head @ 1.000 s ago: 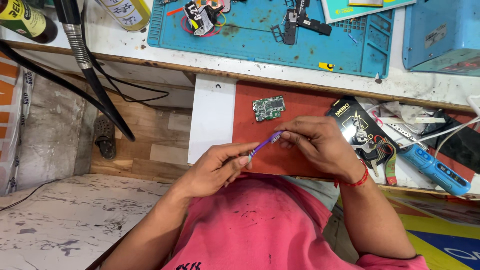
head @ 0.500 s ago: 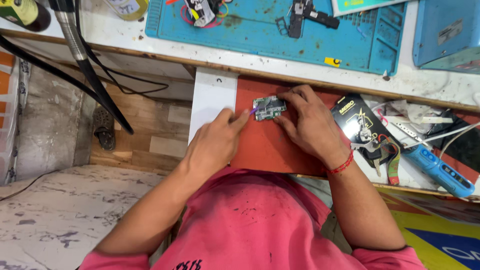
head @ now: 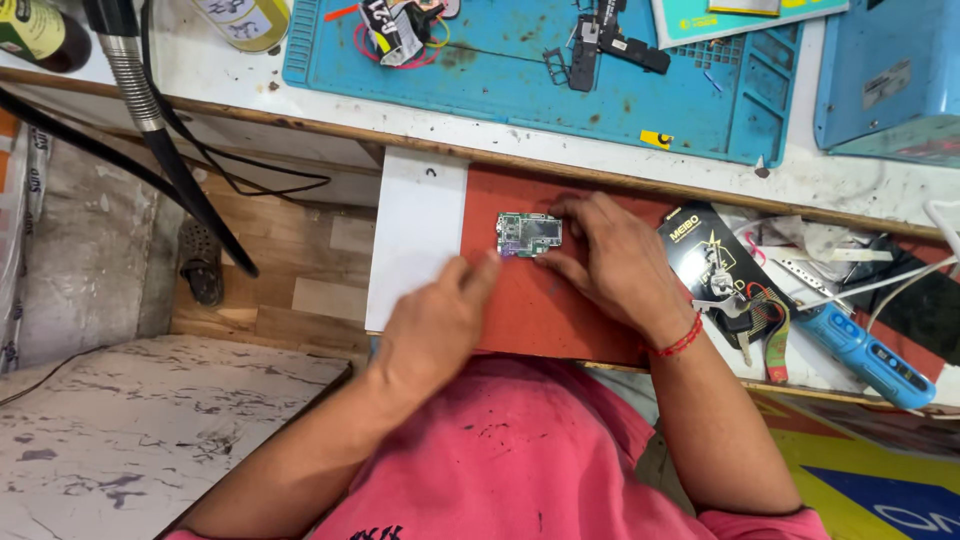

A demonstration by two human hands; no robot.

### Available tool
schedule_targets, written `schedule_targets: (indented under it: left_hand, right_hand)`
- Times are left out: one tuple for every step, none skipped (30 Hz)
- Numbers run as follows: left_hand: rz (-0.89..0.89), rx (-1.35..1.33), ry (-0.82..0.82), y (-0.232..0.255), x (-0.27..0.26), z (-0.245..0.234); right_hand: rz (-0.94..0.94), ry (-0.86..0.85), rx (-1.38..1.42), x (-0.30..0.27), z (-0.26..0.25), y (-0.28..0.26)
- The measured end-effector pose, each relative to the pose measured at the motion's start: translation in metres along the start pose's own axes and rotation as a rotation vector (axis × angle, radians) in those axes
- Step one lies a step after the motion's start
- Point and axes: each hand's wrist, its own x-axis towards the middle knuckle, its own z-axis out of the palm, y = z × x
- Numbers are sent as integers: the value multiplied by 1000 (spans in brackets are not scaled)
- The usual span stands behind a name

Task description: The person uses a toothbrush to scrub the surface of a small circuit board placed on a red mat. They repeatedly brush different areas of the board, occasionally repositioning it with their left hand while continuing to clean with the right.

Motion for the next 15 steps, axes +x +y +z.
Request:
schedule_targets:
  left_hand:
    - [-41,-23,18,-7,5,-4]
    - [-82,-47,36,-11,8,-6]
    - [-31,-42,11,-5,4,-5]
    - [20,-38,-14,1,-2,-6]
    - [65,-24,-23,4,-4,-7]
    - [-2,-34,5,0,-1,-9]
    - [-62,-41,19,-8,2,-13]
    - [-122,-47,34,-13,4,-16]
    - [-94,-18,17,-10,1,-17]
    - [-66,11,0,-5,-5,-17]
    - [-46,32,-8,1,-9,-14]
    - [-41,20,-44,3,-11,-12]
    - [-47,15,-78,5,-16,-12]
    - [-54,8,-111,6,-20,-11]
    - [-79,23,-79,2,-14,-9]
  right_hand:
    - [-9,12,-6,-1,2,2]
    - [-17,24,-13,-3,5,3]
    - [-16,27,-15,-6,6,4]
    - [-14,30,-17,-8,7,5]
    - [-31,37,-20,-5,7,6]
    - [-33,32,-30,-3,6,7]
    - [-24,32,-31,-5,7,5]
    - [-14,32,-32,-6,9,4]
    - [1,36,-48,-8,12,2]
    - [17,39,-65,-9,16,-1]
    - [25,34,-89,-9,16,-1]
    - [1,37,-84,-11,14,0]
    - [-33,35,-71,-11,13,0]
    - [-68,33,-58,-11,10,1]
    - [-60,8,-15,-10,8,4]
